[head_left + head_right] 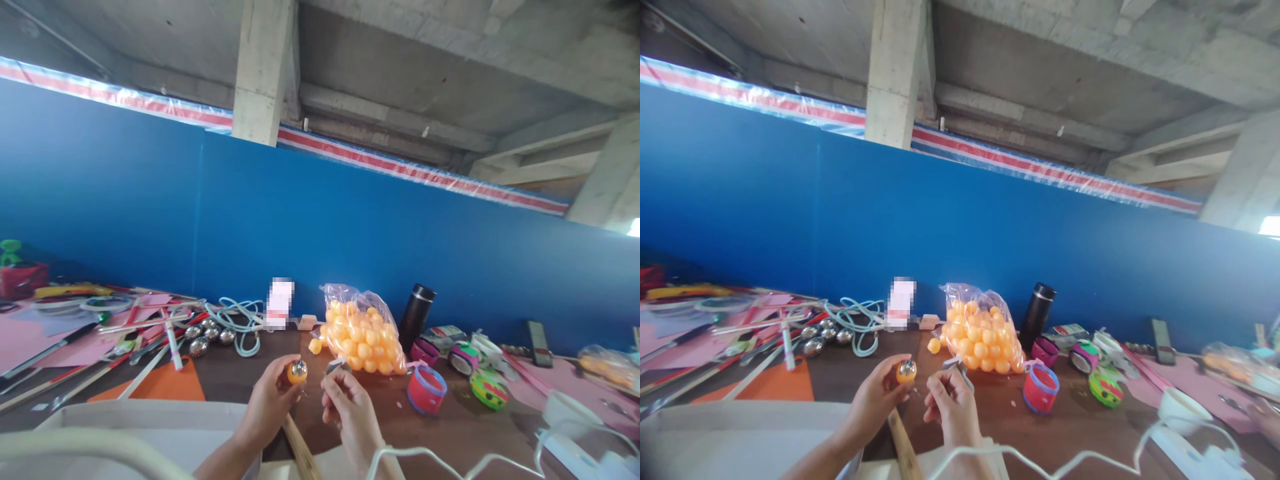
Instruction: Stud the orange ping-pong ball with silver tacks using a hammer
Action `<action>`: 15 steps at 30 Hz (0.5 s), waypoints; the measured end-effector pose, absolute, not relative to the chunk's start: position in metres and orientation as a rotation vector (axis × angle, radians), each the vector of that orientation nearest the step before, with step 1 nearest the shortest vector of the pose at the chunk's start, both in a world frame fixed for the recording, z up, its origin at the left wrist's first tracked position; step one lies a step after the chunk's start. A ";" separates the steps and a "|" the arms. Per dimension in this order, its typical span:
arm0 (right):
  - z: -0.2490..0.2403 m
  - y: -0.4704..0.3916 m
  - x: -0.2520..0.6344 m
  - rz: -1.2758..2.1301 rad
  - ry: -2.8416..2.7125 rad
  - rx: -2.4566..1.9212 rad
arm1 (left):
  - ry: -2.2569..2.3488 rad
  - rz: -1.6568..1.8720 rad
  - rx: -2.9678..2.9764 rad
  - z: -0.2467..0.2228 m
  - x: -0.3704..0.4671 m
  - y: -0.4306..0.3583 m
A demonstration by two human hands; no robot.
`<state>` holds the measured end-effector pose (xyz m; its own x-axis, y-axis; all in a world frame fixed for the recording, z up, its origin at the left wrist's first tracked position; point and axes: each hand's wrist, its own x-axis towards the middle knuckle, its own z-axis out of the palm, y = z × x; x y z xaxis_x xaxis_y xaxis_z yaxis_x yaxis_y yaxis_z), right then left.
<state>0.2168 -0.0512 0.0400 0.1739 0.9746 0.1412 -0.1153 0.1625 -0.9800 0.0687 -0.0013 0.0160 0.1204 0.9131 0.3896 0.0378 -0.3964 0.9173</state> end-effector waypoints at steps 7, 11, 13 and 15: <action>0.042 -0.055 0.209 1.113 -1.028 -0.960 | 0.899 1.365 1.607 0.018 0.069 -0.005; 0.043 -0.054 0.204 1.133 -1.019 -0.922 | 0.868 1.361 1.612 0.015 0.071 -0.005; 0.042 -0.052 0.203 1.151 -1.016 -0.928 | 0.857 1.359 1.613 0.014 0.072 -0.005; 0.040 -0.051 0.204 1.164 -1.009 -0.946 | 0.842 1.353 1.617 0.014 0.072 -0.005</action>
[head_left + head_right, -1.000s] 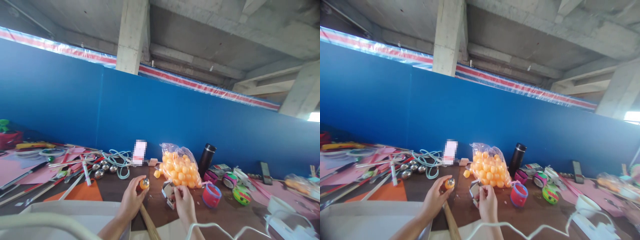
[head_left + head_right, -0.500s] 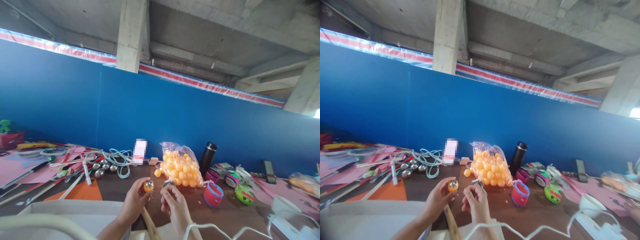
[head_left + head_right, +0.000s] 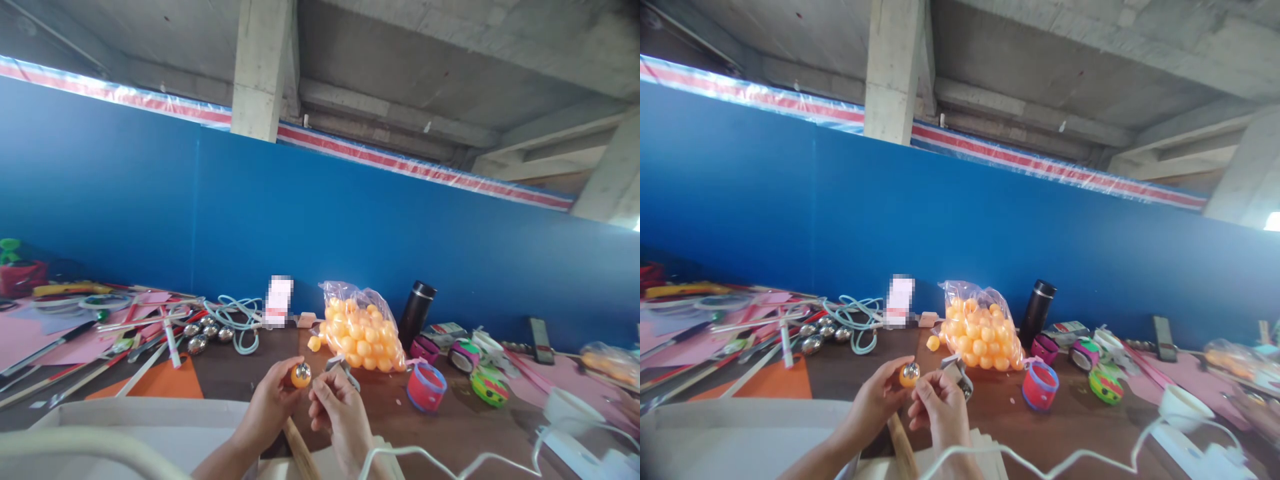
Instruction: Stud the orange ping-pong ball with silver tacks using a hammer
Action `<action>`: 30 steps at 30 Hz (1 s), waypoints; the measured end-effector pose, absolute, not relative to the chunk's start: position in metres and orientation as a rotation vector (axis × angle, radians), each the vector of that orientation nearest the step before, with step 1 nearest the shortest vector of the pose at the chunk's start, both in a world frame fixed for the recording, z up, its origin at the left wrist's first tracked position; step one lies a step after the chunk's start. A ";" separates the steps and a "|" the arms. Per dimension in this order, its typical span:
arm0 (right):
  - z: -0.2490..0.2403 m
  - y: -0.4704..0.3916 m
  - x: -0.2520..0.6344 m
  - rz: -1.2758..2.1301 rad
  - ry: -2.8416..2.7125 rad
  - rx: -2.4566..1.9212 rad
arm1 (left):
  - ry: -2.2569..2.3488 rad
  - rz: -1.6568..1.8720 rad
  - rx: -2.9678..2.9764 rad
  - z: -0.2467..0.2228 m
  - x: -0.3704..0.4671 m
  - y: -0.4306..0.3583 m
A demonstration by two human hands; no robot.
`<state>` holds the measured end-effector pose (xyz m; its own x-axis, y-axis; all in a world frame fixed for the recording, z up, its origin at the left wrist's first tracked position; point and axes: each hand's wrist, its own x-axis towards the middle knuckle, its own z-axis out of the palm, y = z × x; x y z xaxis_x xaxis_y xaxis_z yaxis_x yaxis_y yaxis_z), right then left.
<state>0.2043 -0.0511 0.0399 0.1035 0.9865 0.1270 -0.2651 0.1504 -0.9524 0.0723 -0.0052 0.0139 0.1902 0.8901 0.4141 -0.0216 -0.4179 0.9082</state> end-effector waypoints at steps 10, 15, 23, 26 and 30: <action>0.035 -0.050 0.204 1.252 -0.972 -0.959 | 0.853 1.325 1.669 0.016 0.072 -0.010; 0.036 -0.051 0.201 1.273 -0.962 -0.953 | 0.891 1.331 1.740 0.020 0.073 -0.013; 0.036 -0.054 0.201 1.266 -0.908 -0.974 | 0.978 1.321 1.942 0.029 0.071 -0.018; 0.036 -0.054 0.201 1.272 -0.890 -0.969 | 0.995 1.311 1.966 0.030 0.070 -0.020; 0.036 -0.053 0.201 1.268 -0.884 -0.965 | 1.014 1.314 2.002 0.031 0.071 -0.021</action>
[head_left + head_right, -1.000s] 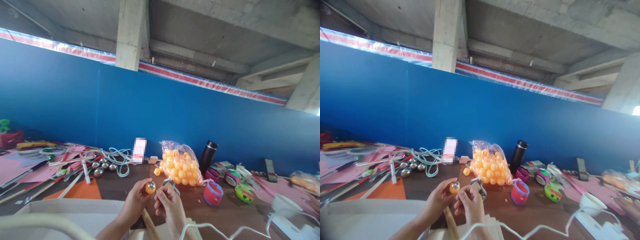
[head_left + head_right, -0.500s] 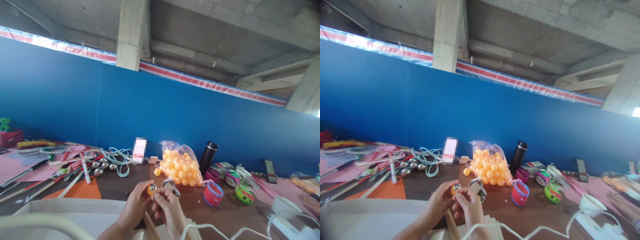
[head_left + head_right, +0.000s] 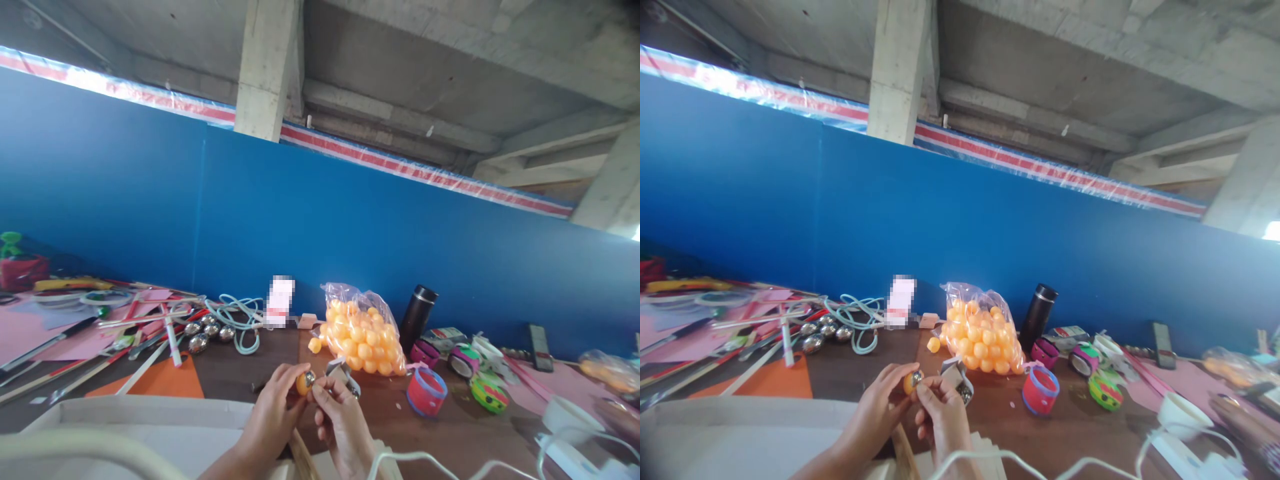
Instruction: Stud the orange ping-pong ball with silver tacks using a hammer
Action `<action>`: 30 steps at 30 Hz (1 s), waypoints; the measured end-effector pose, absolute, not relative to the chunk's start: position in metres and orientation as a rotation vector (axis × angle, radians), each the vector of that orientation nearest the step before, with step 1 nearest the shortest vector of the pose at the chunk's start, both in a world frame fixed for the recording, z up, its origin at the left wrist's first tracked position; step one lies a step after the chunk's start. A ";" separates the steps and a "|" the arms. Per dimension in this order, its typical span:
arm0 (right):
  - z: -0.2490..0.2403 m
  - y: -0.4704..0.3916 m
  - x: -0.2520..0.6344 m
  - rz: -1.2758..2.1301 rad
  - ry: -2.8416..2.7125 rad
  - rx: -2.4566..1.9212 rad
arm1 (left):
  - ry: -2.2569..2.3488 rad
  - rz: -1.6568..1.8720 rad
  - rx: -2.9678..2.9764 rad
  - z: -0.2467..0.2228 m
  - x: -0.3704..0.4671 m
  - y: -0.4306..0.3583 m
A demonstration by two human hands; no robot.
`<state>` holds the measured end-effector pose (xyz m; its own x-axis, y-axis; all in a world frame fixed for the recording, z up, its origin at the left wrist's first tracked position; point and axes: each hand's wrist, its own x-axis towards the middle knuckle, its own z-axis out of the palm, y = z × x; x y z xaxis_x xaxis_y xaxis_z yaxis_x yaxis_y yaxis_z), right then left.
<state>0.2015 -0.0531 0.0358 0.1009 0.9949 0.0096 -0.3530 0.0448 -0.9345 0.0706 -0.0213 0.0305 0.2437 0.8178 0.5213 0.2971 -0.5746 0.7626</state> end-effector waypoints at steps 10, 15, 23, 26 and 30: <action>0.030 -0.049 0.204 1.283 -0.896 -0.943 | 1.014 1.295 2.031 0.032 0.069 -0.023; 0.028 -0.049 0.204 1.302 -0.893 -0.937 | 1.013 1.283 2.031 0.032 0.069 -0.023; 0.032 -0.052 0.204 1.329 -0.863 -0.927 | 1.025 1.284 2.022 0.031 0.070 -0.022; 0.031 -0.051 0.203 1.338 -0.870 -0.924 | 1.022 1.298 2.014 0.031 0.069 -0.023; 0.029 -0.050 0.204 1.345 -0.866 -0.906 | 1.011 1.303 2.010 0.033 0.069 -0.024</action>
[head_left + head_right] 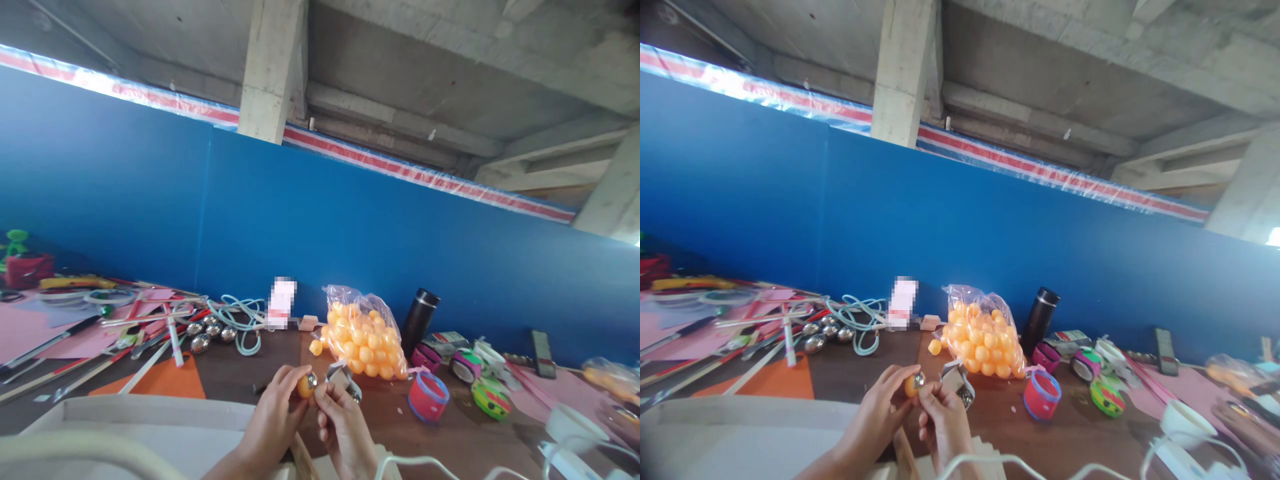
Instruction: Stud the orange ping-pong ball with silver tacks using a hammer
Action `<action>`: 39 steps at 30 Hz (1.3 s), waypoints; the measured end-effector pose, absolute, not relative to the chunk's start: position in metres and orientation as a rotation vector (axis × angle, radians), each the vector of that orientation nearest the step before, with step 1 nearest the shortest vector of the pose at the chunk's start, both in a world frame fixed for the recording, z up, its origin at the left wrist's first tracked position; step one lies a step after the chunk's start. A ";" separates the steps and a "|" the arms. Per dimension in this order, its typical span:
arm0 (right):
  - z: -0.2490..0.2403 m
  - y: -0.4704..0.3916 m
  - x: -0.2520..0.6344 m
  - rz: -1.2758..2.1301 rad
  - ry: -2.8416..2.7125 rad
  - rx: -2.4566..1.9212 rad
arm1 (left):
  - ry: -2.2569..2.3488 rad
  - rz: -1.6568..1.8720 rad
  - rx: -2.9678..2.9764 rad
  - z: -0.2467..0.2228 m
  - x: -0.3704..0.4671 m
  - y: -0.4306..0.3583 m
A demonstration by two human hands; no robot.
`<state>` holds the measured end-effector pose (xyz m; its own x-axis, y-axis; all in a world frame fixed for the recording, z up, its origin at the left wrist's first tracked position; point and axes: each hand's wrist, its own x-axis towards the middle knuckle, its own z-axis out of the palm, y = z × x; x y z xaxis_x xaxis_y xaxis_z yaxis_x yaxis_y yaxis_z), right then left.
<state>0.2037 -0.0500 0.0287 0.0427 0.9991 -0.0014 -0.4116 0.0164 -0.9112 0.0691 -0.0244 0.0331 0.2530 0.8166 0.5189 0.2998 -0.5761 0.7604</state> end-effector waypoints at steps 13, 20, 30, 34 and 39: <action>0.034 -0.052 0.202 1.351 -0.841 -0.874 | 1.049 1.288 2.027 0.035 0.069 -0.025; 0.034 -0.052 0.203 1.353 -0.844 -0.881 | 1.060 1.279 2.041 0.035 0.069 -0.026; 0.034 -0.054 0.201 1.354 -0.863 -0.876 | 1.072 1.260 2.064 0.036 0.069 -0.027; 0.032 -0.053 0.200 1.364 -0.834 -0.871 | 1.083 1.265 2.069 0.036 0.069 -0.027; 0.032 -0.054 0.201 1.347 -0.832 -0.891 | 1.130 1.232 2.075 0.036 0.069 -0.028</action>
<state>0.2007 -0.0541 0.0321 0.0561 0.9984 -0.0077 -0.4400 0.0178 -0.8978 0.0689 -0.0284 0.0357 0.2569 0.8359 0.4851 0.4111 -0.5488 0.7279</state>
